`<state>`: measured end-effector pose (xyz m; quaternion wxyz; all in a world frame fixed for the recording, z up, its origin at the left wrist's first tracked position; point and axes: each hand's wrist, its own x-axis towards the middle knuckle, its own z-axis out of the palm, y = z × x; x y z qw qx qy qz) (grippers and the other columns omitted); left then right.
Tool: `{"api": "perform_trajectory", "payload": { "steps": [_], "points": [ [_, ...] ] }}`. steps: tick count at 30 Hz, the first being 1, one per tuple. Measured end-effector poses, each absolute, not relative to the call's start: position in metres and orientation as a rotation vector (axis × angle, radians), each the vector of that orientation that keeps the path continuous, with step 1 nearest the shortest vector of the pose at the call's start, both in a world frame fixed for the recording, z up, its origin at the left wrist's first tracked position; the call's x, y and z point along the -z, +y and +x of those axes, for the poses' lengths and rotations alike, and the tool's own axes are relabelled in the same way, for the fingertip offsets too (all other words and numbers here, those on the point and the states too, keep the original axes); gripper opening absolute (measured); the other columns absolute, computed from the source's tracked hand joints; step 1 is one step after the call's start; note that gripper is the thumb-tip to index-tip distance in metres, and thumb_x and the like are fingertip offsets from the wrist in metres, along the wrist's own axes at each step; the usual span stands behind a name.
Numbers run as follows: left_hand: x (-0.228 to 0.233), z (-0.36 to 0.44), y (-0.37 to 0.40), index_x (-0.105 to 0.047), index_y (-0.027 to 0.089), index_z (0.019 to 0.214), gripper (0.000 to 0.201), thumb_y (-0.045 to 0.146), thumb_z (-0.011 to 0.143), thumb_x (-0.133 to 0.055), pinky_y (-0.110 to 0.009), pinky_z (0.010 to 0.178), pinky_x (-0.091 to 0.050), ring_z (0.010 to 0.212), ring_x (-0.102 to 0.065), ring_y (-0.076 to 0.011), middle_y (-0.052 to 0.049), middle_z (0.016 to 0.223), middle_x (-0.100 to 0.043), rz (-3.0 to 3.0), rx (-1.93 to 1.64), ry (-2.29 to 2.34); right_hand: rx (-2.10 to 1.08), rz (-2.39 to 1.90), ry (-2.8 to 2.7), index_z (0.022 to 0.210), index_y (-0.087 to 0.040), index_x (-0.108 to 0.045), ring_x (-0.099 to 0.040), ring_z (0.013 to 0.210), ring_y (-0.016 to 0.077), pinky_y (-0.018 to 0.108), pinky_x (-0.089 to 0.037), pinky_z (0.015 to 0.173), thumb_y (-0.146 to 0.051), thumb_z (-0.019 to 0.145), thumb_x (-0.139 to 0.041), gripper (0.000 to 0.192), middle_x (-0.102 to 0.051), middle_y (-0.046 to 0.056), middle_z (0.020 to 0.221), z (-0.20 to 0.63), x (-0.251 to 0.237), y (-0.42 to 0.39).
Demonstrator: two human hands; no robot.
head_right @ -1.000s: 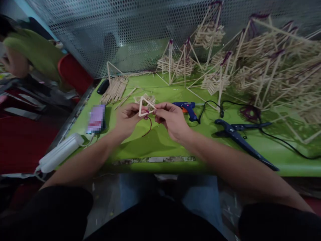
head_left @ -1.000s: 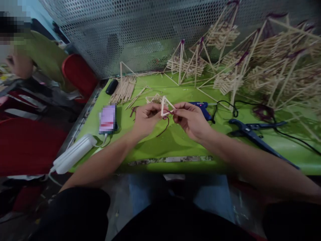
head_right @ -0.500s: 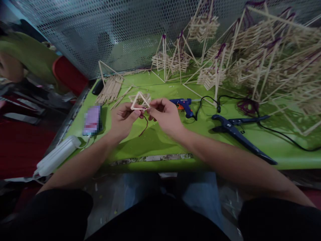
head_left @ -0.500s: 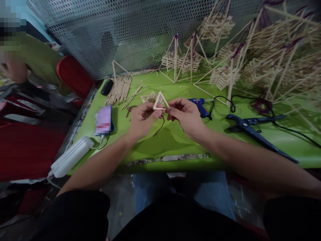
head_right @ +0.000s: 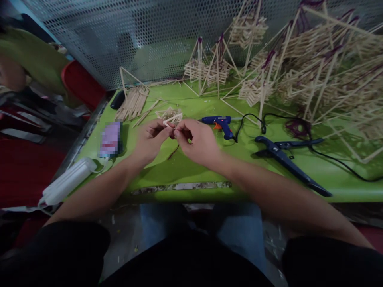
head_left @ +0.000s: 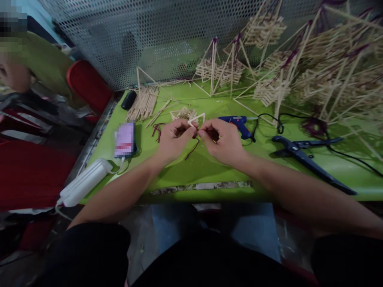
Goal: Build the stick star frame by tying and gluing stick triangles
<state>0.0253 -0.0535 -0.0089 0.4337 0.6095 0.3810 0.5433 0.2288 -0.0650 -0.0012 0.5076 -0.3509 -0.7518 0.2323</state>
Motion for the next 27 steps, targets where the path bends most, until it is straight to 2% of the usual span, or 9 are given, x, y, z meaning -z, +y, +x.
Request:
{"api": "perform_trajectory", "payload": {
  "steps": [4,7,10,14,19,24,27],
  "points": [
    [0.003,0.026,-0.051,-0.078,0.017,0.084,0.01,0.023,0.086,-0.085,-0.025,0.072,-0.053,0.072,-0.066,-0.0104,0.0,0.079,-0.075,1.44,-1.207,1.018,-0.55,-0.765,-1.875,0.093,-0.024,-0.067,-0.06,0.078,0.0187,0.036,-0.047,0.073,-0.022,0.104,-0.067,0.011,-0.068,0.002,0.087,0.232,0.0,-0.06],
    [0.0,0.024,-0.05,-0.079,0.016,0.093,0.011,0.021,0.084,-0.084,-0.027,0.076,-0.056,0.077,-0.07,-0.0123,-0.003,0.085,-0.079,1.445,-1.038,1.037,-0.516,-0.682,-1.932,0.094,-0.025,-0.067,-0.068,0.1,0.025,0.042,-0.055,0.09,-0.022,0.103,-0.067,0.01,-0.071,0.007,0.104,0.234,0.001,-0.053],
    [-0.002,0.02,-0.05,-0.077,0.016,0.105,0.019,0.018,0.086,-0.081,-0.027,0.074,-0.058,0.074,-0.072,-0.0131,-0.002,0.084,-0.078,1.448,-1.012,1.066,-0.533,-0.635,-1.949,0.095,-0.024,-0.067,-0.071,0.114,0.0284,0.048,-0.055,0.102,-0.022,0.103,-0.069,0.008,-0.074,0.01,0.117,0.235,0.004,-0.046],
    [-0.008,0.016,-0.048,-0.075,0.016,0.104,0.017,0.013,0.088,-0.076,-0.026,0.067,-0.057,0.067,-0.069,-0.0115,-0.001,0.081,-0.075,1.46,-1.042,1.03,-0.614,-0.646,-1.935,0.096,-0.025,-0.066,-0.073,0.105,0.0263,0.045,-0.055,0.096,-0.022,0.105,-0.069,0.01,-0.077,0.006,0.106,0.238,0.006,-0.041],
    [-0.015,0.014,-0.05,-0.075,0.017,0.096,0.01,0.013,0.087,-0.072,-0.023,0.055,-0.044,0.059,-0.057,-0.0089,-0.001,0.078,-0.073,1.551,-0.995,1.028,-0.597,-0.672,-1.936,0.096,-0.025,-0.069,-0.071,0.097,0.0248,0.042,-0.054,0.088,-0.024,0.106,-0.07,0.011,-0.076,0.005,0.099,0.238,0.005,-0.042],
    [-0.018,0.015,-0.056,-0.077,0.016,0.094,0.01,0.019,0.085,-0.076,-0.026,0.072,-0.05,0.074,-0.064,-0.0114,-0.003,0.088,-0.077,1.686,-0.958,0.977,-0.58,-0.661,-1.943,0.098,-0.026,-0.073,-0.072,0.101,0.0254,0.043,-0.056,0.092,-0.024,0.106,-0.072,0.008,-0.079,0.005,0.102,0.238,0.005,-0.042],
    [-0.019,0.017,-0.059,-0.076,0.016,0.095,0.017,0.027,0.084,-0.085,-0.026,0.067,-0.044,0.07,-0.057,-0.0113,0.0,0.081,-0.068,1.717,-0.9,1.009,-0.597,-0.625,-1.929,0.1,-0.026,-0.078,-0.074,0.104,0.0244,0.043,-0.058,0.095,-0.024,0.105,-0.075,0.007,-0.078,0.005,0.106,0.238,0.004,-0.043]
  ]
}}
